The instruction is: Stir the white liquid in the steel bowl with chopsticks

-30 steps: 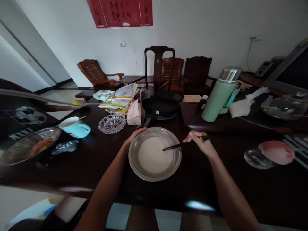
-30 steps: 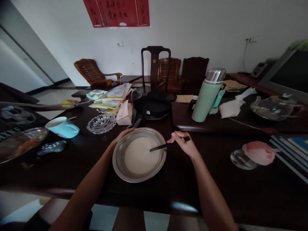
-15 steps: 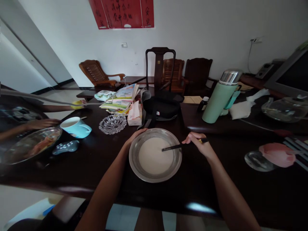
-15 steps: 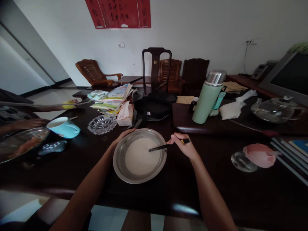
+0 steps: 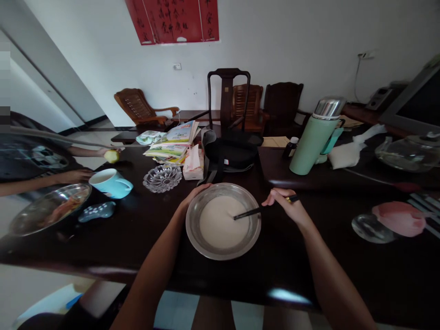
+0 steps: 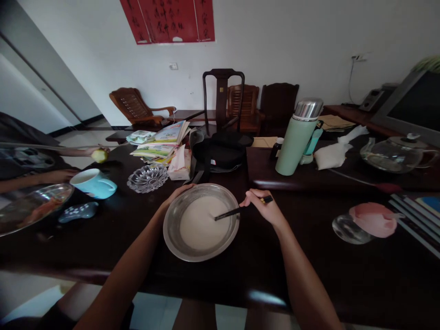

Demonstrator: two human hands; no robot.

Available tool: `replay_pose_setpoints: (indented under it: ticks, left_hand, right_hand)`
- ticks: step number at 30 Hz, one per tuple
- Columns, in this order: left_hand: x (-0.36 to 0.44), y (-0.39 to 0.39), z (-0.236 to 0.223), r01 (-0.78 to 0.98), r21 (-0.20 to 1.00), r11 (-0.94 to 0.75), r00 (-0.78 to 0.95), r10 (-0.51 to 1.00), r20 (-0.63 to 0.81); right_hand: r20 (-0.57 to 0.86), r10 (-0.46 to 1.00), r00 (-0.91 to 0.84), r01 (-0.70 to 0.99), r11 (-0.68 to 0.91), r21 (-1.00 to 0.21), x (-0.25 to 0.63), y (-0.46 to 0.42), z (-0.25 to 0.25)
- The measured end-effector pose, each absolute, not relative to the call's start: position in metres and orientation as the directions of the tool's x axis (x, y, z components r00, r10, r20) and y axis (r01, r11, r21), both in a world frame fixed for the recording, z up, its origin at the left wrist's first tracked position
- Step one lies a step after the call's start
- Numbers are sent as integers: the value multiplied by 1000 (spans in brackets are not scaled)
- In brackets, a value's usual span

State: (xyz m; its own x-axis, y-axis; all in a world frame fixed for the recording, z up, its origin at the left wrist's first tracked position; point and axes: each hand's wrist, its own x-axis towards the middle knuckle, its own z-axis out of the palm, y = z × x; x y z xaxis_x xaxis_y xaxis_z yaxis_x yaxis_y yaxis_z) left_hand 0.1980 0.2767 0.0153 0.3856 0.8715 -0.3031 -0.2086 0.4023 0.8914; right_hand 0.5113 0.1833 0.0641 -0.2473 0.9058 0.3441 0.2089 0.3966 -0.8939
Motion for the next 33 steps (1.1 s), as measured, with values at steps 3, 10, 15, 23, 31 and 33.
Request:
replay_pose_setpoints:
  ticks: [3, 10, 15, 23, 31, 33]
  left_hand:
    - [197, 278, 13, -199, 886, 419, 390, 863, -321]
    - [198, 282, 11, -192, 897, 398, 396, 868, -300]
    - [199, 278, 14, -210, 895, 394, 409, 867, -285]
    - [199, 276, 16, -204, 899, 387, 366, 882, -296]
    - [201, 274, 20, -192, 907, 375, 390, 877, -280]
    - [201, 275, 20, -186, 904, 386, 395, 871, -291]
  right_hand:
    - [327, 873, -362, 154, 402, -903, 503, 181, 63]
    - [423, 835, -352, 316, 531, -786, 500, 185, 59]
    - [336, 893, -300, 200, 404, -893, 508, 182, 65]
    - [319, 835, -449, 262, 465, -846, 495, 181, 63]
    - [282, 876, -391, 127, 354, -926, 503, 178, 66]
    - [277, 843, -462, 147, 381, -913, 494, 178, 65]
